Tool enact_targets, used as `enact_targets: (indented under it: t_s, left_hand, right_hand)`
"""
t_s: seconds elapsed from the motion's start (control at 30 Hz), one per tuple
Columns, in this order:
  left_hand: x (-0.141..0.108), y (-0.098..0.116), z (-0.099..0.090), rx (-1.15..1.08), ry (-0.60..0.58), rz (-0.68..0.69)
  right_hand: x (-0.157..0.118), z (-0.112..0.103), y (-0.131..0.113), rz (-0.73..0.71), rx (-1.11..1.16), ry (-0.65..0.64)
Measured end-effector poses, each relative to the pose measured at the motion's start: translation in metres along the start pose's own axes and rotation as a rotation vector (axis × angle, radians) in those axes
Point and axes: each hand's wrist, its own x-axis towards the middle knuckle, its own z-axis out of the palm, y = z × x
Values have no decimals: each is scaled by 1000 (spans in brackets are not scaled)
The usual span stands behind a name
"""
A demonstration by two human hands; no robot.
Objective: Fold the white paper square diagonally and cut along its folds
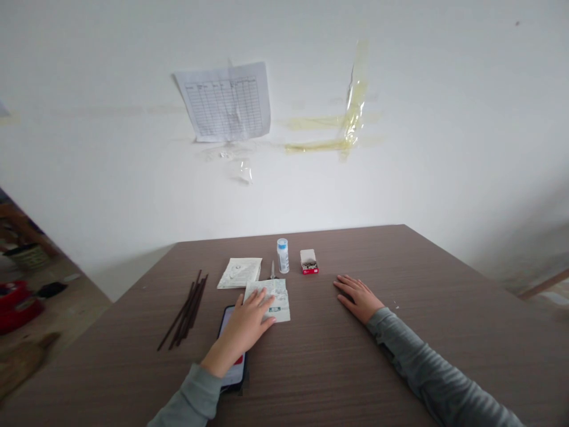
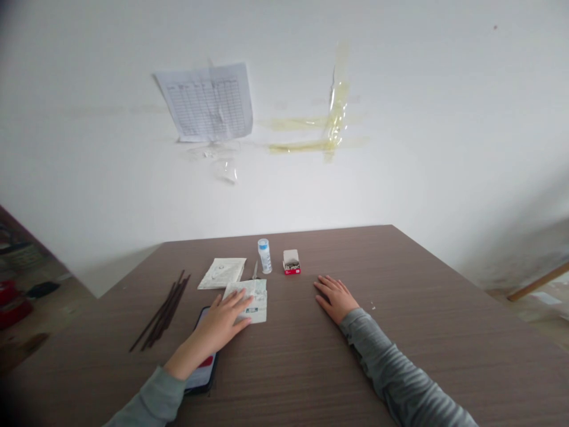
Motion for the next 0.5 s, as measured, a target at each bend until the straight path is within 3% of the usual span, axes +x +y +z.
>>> enact_targets:
  t_s: [0.23,0.5]
  left_hand:
    - [-18,34,15,77,-59,24]
    - [-16,67,24,-5,-108,86]
  right_hand:
    - [1,1,0,15,-13,-4]
    - [3,2,1,12,29,-1]
